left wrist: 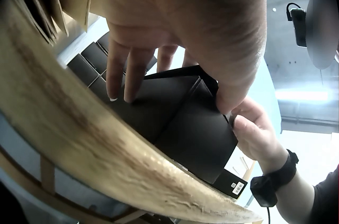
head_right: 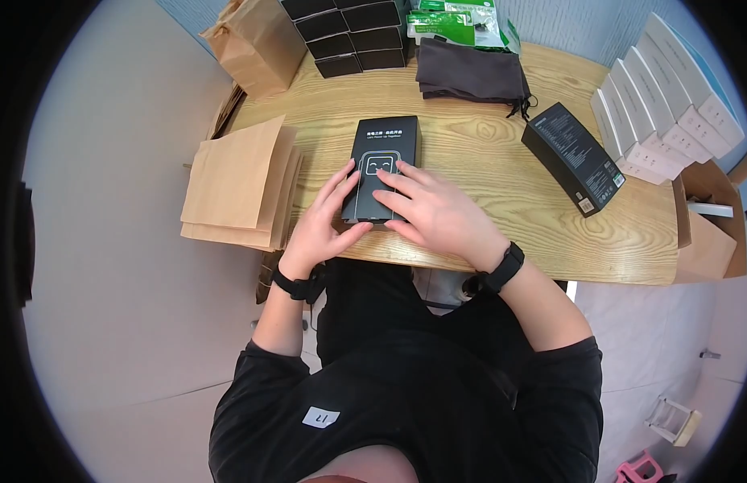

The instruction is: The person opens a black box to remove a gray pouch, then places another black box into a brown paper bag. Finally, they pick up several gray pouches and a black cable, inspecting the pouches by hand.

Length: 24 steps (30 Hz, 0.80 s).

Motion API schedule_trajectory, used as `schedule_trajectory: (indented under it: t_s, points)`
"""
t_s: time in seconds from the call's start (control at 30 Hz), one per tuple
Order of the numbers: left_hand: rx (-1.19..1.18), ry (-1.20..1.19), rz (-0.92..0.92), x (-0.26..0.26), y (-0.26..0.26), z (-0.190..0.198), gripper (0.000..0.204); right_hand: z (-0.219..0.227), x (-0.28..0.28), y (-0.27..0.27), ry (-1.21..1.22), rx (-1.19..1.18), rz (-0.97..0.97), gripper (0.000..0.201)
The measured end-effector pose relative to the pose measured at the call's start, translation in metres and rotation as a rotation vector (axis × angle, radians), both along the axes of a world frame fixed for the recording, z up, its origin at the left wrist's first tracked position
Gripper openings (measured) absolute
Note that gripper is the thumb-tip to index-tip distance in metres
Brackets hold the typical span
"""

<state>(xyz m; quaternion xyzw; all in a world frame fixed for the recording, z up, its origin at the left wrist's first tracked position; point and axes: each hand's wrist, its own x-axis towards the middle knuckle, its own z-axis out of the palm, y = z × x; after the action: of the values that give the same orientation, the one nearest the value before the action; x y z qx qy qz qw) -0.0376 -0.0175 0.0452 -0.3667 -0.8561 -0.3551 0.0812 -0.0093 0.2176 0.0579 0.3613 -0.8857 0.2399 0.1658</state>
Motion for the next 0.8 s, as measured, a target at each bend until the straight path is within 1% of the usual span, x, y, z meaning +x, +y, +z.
schedule_trajectory:
  t_s: [0.07,0.17,0.23,0.37,0.43,0.57,0.63,0.67,0.73,0.8]
  points:
    - [0.028,-0.003,0.012,0.0,0.001,0.002,0.064,0.0,0.0,0.0,0.0,-0.007,0.012,0.04]
    - [0.025,-0.04,-0.016,0.0,-0.001,0.003,0.058,-0.002,0.0,0.0,0.005,-0.023,0.011,0.039]
    - [-0.021,-0.033,-0.025,-0.001,-0.002,0.001,0.052,-0.002,0.0,-0.001,0.001,-0.024,-0.005,0.036]
    - [-0.005,0.003,-0.038,-0.002,-0.001,0.003,0.047,-0.001,0.0,-0.001,0.017,0.008,0.006,0.031]
    - [0.027,-0.088,-0.062,-0.001,-0.001,0.005,0.044,-0.003,0.0,-0.002,0.059,0.044,0.005,0.026]
    - [0.065,-0.112,-0.077,-0.001,-0.001,0.004,0.038,-0.006,0.0,-0.003,0.078,0.041,0.014,0.025]
    - [0.1,-0.256,-0.045,0.002,-0.001,0.005,0.028,-0.005,0.002,-0.005,0.086,0.058,0.013,0.024]
    - [0.1,-0.255,-0.046,0.0,-0.001,0.002,0.028,-0.005,0.002,-0.005,0.086,0.059,0.013,0.024]
    - [0.057,-0.011,-0.104,-0.003,-0.001,-0.006,0.025,-0.005,0.003,-0.006,0.113,0.105,0.011,0.025]
    - [0.042,-0.023,-0.114,-0.002,0.0,-0.004,0.025,-0.007,0.003,-0.004,0.072,0.077,0.019,0.024]
